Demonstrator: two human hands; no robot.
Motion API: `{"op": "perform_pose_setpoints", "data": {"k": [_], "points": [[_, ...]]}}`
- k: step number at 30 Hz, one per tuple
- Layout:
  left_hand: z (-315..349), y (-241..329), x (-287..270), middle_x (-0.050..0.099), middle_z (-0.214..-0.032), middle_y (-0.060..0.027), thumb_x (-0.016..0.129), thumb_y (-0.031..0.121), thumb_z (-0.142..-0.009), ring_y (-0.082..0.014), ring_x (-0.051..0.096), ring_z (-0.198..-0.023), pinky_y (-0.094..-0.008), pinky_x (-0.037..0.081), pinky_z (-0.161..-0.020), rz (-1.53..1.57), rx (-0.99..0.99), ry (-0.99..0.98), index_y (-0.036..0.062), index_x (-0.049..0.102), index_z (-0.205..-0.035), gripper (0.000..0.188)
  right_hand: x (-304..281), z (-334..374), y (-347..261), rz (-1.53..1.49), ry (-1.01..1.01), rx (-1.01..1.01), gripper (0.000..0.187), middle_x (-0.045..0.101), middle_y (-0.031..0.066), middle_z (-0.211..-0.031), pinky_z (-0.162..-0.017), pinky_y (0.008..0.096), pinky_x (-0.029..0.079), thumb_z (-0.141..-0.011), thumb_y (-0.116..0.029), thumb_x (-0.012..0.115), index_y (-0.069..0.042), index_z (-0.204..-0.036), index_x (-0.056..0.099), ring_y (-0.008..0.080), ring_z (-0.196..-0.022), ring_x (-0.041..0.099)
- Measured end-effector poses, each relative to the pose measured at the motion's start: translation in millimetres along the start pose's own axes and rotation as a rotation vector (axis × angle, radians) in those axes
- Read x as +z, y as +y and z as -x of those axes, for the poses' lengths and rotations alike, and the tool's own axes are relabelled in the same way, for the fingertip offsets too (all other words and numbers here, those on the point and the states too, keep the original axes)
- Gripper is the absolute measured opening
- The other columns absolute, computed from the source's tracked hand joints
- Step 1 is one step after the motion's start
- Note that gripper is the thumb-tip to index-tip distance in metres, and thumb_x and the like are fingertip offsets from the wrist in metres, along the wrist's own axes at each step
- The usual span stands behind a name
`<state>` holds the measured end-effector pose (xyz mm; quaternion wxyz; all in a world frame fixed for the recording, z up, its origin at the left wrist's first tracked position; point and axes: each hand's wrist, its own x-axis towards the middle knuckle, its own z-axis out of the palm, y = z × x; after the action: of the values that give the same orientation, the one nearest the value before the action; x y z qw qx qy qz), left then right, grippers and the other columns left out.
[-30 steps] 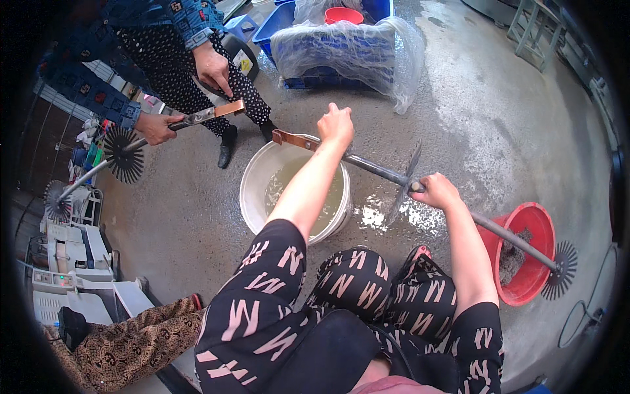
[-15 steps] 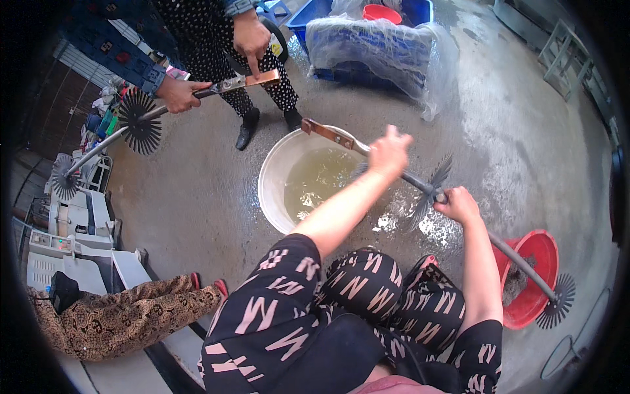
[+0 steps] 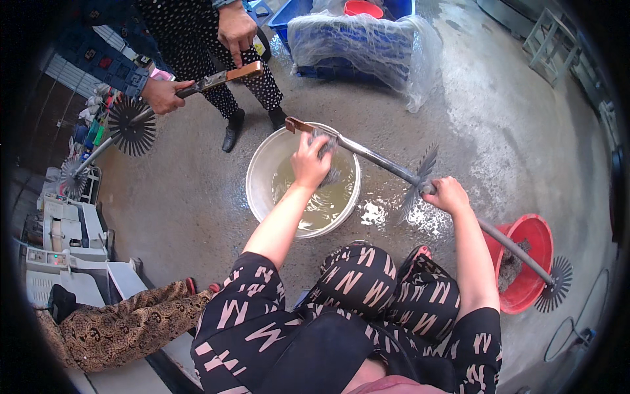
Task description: The person scrubs a metal tool with a wire brush in a bucket of water. They then use a long-handled brush to scrub the wet floor and pour water from a bucket to rinse the area.
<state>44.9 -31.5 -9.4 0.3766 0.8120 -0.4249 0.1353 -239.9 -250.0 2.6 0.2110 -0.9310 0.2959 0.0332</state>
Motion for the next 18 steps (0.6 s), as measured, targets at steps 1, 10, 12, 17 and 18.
{"op": "perform_pose_setpoints", "data": {"k": [1, 10, 12, 17, 18], "points": [[13, -7, -4, 0.053, -0.107, -0.0115, 0.07, 0.024, -0.074, -0.0344, 0.064, -0.083, -0.0457, 0.053, -0.069, -0.087, -0.047, -0.18, 0.0229, 0.063, -0.099, 0.025, 1, -1, 0, -0.012, -0.02, 0.004, 0.031, 0.066, 0.0184, -0.074, -0.072, 0.0437, 0.053, -0.068, -0.035, 0.07, -0.006, -0.077, 0.07, 0.0347, -0.076, 0.066], [112, -116, 65, 0.053, -0.127, -0.0123, 0.072, 0.023, -0.074, -0.0336, 0.055, -0.113, -0.042, 0.039, -0.103, -0.44, -0.363, -0.999, 0.0214, 0.055, -0.122, 0.051, -1, -1, -10, 0.029, -0.01, 0.004, 0.031, 0.066, 0.0178, -0.074, -0.072, 0.0443, 0.053, -0.068, -0.037, 0.069, -0.007, -0.076, 0.069, 0.0349, -0.075, 0.066], [85, -98, 58, 0.054, -0.127, -0.0117, 0.073, 0.019, -0.072, -0.0329, 0.055, -0.114, -0.0409, 0.04, -0.102, -0.252, -0.342, -1.253, 0.0186, 0.052, -0.124, 0.056, 0, 5, -1, 0.033, -0.003, 0.029, 0.031, 0.066, 0.0179, -0.074, -0.072, 0.0444, 0.053, -0.068, -0.037, 0.069, -0.007, -0.077, 0.069, 0.035, -0.075, 0.065], [21, -19, -17, 0.057, -0.12, -0.0099, 0.073, 0.012, -0.071, -0.0295, 0.057, -0.11, -0.0383, 0.046, -0.093, 0.399, -0.157, -0.521, 0.0146, 0.054, -0.114, 0.047, -2, 1, -6, 0.04, -0.011, 0.015, 0.03, 0.066, 0.018, -0.075, -0.072, 0.0446, 0.053, -0.068, -0.037, 0.069, -0.008, -0.078, 0.07, 0.0351, -0.076, 0.066], [9, 6, -19, 0.058, -0.118, -0.0092, 0.074, 0.012, -0.071, -0.0297, 0.058, -0.108, -0.039, 0.048, -0.089, 0.404, -0.062, -0.319, 0.0152, 0.054, -0.113, 0.046, 0, 2, -7, 0.038, -0.02, 0.017, 0.031, 0.066, 0.018, -0.075, -0.072, 0.0446, 0.053, -0.068, -0.037, 0.069, -0.008, -0.078, 0.07, 0.0351, -0.076, 0.066]]}}
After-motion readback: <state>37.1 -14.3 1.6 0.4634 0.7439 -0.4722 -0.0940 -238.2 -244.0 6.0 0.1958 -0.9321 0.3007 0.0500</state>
